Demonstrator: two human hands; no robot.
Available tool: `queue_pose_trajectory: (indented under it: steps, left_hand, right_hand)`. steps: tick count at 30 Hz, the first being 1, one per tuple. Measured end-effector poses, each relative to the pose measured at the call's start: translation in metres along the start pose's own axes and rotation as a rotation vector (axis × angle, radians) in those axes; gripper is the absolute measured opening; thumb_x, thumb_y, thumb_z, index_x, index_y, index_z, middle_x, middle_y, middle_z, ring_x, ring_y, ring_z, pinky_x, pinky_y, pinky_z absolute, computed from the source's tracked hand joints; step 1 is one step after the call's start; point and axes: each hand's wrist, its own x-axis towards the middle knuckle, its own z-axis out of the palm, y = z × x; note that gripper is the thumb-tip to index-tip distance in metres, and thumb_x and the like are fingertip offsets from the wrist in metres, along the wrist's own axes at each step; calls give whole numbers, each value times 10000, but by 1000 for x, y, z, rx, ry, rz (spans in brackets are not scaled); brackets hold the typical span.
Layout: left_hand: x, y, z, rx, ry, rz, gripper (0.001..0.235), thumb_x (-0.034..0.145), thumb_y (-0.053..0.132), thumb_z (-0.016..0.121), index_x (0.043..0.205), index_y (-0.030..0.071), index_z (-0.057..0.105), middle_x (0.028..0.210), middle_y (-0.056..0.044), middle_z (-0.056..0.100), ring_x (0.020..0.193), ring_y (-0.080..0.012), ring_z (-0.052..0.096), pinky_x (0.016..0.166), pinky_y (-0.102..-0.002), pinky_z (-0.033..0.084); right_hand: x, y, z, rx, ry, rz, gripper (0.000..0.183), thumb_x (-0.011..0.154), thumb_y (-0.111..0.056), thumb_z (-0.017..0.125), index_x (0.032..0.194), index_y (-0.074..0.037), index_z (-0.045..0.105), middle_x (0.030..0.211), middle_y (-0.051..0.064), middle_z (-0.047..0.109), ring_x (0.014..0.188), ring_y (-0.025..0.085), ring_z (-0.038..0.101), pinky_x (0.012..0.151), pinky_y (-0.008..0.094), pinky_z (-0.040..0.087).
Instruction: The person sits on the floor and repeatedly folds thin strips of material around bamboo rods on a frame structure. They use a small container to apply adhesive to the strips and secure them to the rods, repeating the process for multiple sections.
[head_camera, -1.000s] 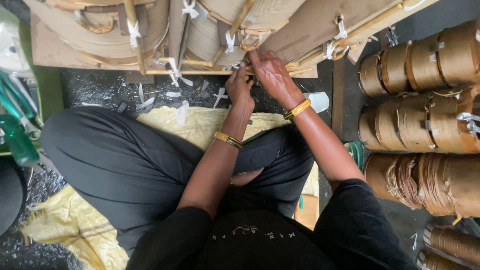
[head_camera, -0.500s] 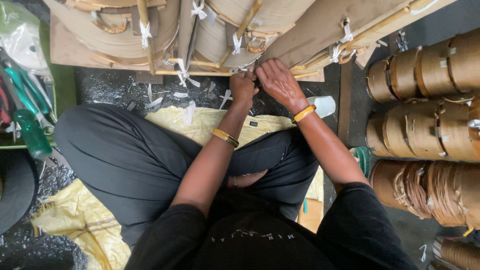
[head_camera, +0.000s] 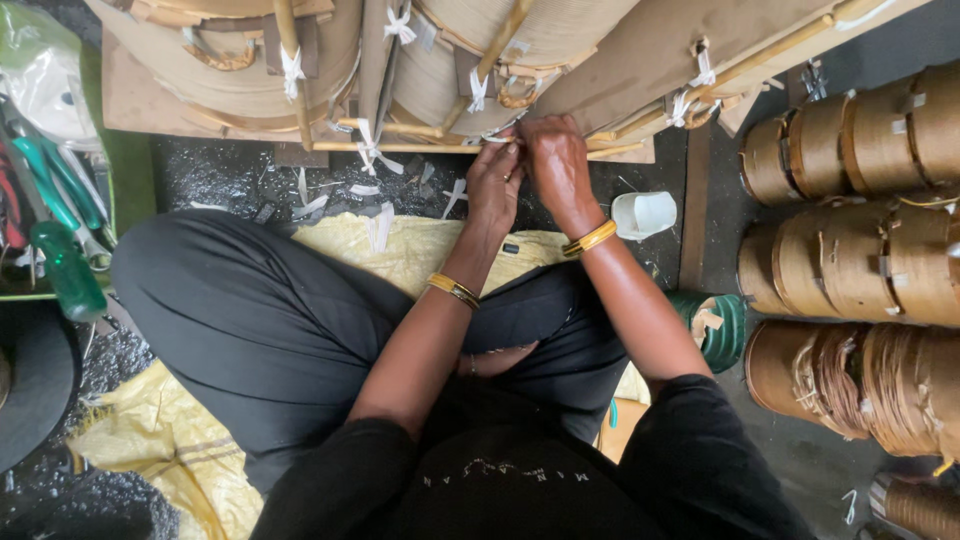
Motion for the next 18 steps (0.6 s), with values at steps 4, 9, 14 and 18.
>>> queue_pose_trajectory:
  steps: [4,9,14,18]
  left_hand:
    - [9,-15,-3,-2,60,71,227,996,23,651,1222,11,669,1121,-64,704,967,-144,658,821,-286,543]
    - [19,-19,-6,12,203,56,173,963,12,689,1136,-5,692,1033,-57,723,914,-145,688,834,-280,578]
    - [27,-15,3,9,335,-52,124,936,79,700,1047,23,697,913,-36,700,792,-141,663,707,-277,547]
    - [33,-17,5,25,430,-110,94,899,97,710,979,56,684,870,-11,692,744,-126,647,624,-262,490]
  right_hand:
    - [6,0,10,-40,-5,99,67,793,-35,676,831,-5,629,813,217,646,835,404,615,814,473,472]
    - [-4,-5,11,15,90,130,190,827,0,674,1010,37,642,923,241,639,917,431,604,856,495,472]
    - [-28,-10,-11,-12,140,-68,392,844,48,618,1236,50,623,1320,234,617,1210,393,613,1065,465,485]
    - [-27,-2,-16,-268,45,-250,438,854,-51,640,1284,28,664,1304,169,624,1233,326,603,1083,458,465]
